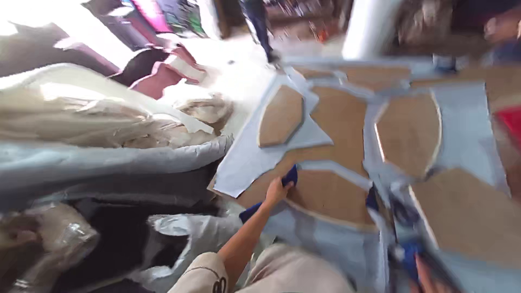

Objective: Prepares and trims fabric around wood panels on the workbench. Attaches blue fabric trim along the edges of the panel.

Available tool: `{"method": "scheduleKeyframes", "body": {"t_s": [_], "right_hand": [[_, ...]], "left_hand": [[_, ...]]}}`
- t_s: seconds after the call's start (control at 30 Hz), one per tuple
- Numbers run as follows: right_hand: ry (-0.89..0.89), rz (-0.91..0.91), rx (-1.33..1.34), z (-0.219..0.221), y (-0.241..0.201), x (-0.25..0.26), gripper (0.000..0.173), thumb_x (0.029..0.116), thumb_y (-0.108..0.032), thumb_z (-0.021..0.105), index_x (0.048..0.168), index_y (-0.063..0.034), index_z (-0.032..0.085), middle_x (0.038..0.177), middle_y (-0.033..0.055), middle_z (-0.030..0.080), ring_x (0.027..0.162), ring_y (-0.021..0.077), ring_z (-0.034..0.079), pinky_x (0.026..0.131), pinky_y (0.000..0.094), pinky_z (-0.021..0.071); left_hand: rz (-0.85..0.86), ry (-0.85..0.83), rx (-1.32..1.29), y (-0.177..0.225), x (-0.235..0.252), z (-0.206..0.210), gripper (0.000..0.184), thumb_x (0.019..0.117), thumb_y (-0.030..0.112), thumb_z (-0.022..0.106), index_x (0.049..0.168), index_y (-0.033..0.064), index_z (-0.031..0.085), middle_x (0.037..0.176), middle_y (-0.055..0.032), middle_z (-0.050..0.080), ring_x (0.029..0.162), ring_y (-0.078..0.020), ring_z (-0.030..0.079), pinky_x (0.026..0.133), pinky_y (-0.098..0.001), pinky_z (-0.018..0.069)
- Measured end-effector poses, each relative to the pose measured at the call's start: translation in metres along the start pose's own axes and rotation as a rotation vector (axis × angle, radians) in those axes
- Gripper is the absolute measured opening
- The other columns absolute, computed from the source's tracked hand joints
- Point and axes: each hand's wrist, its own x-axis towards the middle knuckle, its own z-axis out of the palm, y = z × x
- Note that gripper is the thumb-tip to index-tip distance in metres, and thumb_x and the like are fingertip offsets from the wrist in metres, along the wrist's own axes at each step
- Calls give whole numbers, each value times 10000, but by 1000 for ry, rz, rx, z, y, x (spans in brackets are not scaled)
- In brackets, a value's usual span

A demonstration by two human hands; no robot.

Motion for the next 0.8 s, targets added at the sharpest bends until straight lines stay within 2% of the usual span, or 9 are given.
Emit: {"method": "scheduleKeyframes", "body": {"t_s": [0.1, 0.17, 0.23, 0.33, 0.43, 0.5, 0.57, 0.7, 0.8], "right_hand": [[-23, 150, 55, -20, -4, -12, 535, 948, -333, 686, 1450, -168, 605, 1432, 316, 519, 1356, 546, 436, 1134, 713, 309], [-23, 199, 136, -27, -37, 36, 665, 937, -448, 686, 1501, -129, 535, 1489, 296, 466, 1397, 470, 424, 1151, 624, 357], [-40, 154, 301, -19, -96, 79, 587, 972, -407, 642, 1445, -67, 574, 1435, 256, 536, 1348, 367, 511, 1119, 514, 449], [-8, 67, 408, 47, -178, 148, 330, 1013, -281, 590, 1244, -80, 715, 1254, 161, 667, 1209, 275, 622, 1027, 447, 535], [5, 193, 237, 127, -229, 210, 365, 1023, -297, 534, 1301, -94, 654, 1275, 159, 647, 1244, 332, 585, 1027, 510, 501], [-31, 335, 137, 171, -245, 242, 472, 1043, -398, 465, 1399, -103, 559, 1366, 183, 584, 1282, 363, 549, 1036, 557, 470], [-142, 489, 9, 184, -259, 227, 538, 1056, -472, 394, 1456, -120, 470, 1437, 192, 514, 1307, 374, 525, 994, 580, 469], [-202, 646, -221, 190, -270, 279, 734, 1009, -662, 352, 1452, -88, 464, 1408, 251, 521, 1293, 451, 517, 957, 670, 449], [-193, 759, -289, 197, -273, 285, 691, 1015, -641, 343, 1400, -98, 529, 1317, 200, 598, 1237, 404, 558, 926, 617, 460]], "left_hand": [[27, -87, 160, 7, -1, 4, 599, 1007, 551, 556, 1276, 28, 669, 1188, -207, 704, 1134, -338, 679, 1024, -557, 525], [96, -72, 140, 39, 45, 6, 661, 995, 566, 567, 1363, 20, 611, 1300, -228, 652, 1231, -367, 622, 1086, -579, 473], [235, -100, 134, 69, 78, 14, 633, 991, 536, 608, 1388, 43, 593, 1299, -191, 663, 1223, -343, 632, 1071, -573, 488], [429, -244, 163, 116, 130, 49, 591, 903, 458, 757, 1327, 62, 648, 1327, -202, 631, 1296, -376, 565, 1109, -590, 451], [611, -356, 264, 146, 161, 85, 496, 833, 439, 825, 1136, 55, 738, 1297, -210, 629, 1301, -405, 530, 1089, -615, 443], [669, -398, 298, 156, 175, 91, 370, 857, 338, 800, 1124, 88, 748, 1363, -197, 578, 1358, -414, 461, 1091, -651, 400], [689, -492, 290, 141, 160, 94, 305, 882, 207, 751, 1168, 103, 740, 1387, -180, 575, 1368, -409, 456, 1077, -662, 393], [648, -419, 80, 143, 153, 86, 152, 921, 101, 643, 1003, 73, 768, 1177, -98, 724, 1203, -301, 624, 1049, -523, 483], [576, -318, 7, 126, 118, 85, 233, 971, 66, 594, 1138, 106, 752, 1178, -77, 727, 1196, -273, 628, 1063, -504, 458]]}}
